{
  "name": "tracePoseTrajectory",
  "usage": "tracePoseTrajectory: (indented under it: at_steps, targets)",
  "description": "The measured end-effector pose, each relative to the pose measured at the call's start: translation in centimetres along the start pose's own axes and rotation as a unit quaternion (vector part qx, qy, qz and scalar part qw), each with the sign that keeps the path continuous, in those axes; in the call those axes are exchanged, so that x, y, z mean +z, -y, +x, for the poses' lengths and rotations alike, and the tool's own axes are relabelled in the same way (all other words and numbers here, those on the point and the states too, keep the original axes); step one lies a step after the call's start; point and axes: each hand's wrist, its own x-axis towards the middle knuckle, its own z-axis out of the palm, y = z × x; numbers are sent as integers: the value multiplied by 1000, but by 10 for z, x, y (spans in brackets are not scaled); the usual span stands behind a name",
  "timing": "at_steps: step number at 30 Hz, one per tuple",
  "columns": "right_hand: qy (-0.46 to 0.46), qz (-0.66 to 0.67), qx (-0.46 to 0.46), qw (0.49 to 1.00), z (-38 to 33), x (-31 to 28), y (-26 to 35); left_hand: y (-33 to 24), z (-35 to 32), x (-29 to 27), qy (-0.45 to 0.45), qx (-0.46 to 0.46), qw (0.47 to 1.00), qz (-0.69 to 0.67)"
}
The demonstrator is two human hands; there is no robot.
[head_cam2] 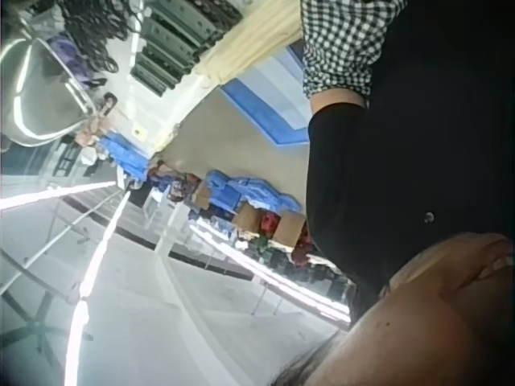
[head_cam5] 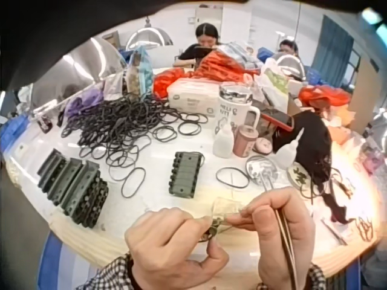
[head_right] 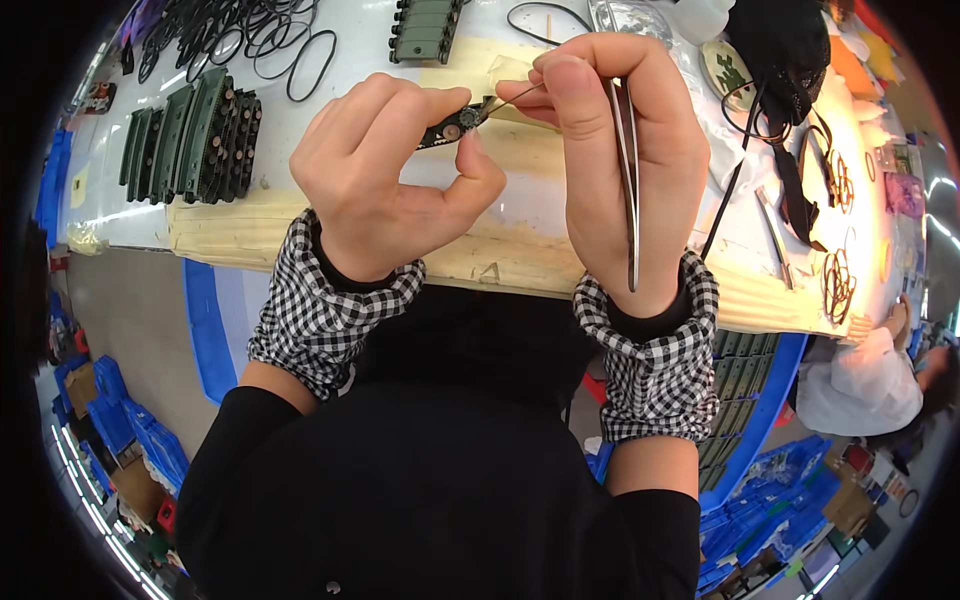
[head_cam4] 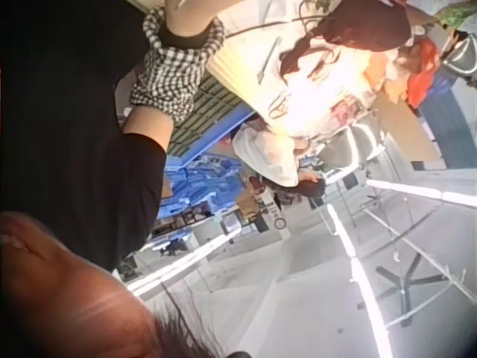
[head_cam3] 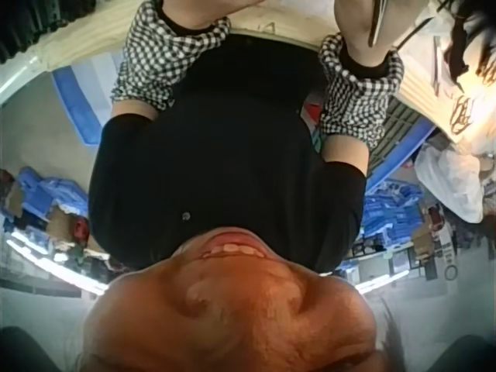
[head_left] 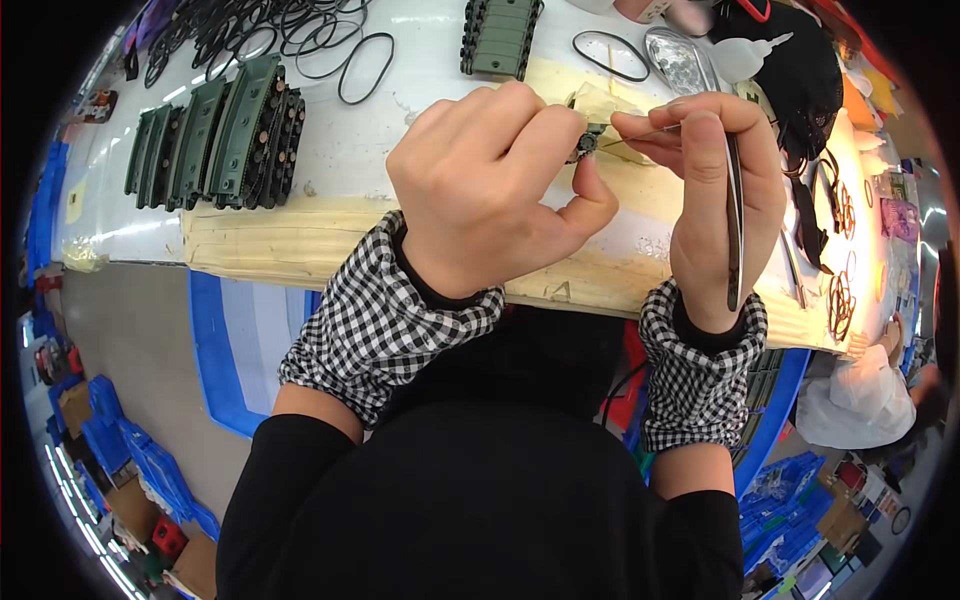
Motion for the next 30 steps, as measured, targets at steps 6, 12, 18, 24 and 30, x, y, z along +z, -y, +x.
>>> tracePoseTrajectory:
  at_steps: [6,12,18,24,30]
  targets:
    - [8,1,12,1000,0,0,-1,1,-2,1,-8,-2,1000,-6]
    - [10,-6,14,1000,1,0,0,1,-1,1,-5,-3,1000,-3]
    - [4,-12,11,1000,2,0,-1,1,-1,1,-5,-3,1000,-8]
    - [6,-25,10,1000,4,1,1,-1,0,0,-1,-4,1000,-12]
    - [1,-34,14,999,3,2,2,-3,2,-3,12,-11,1000,-9]
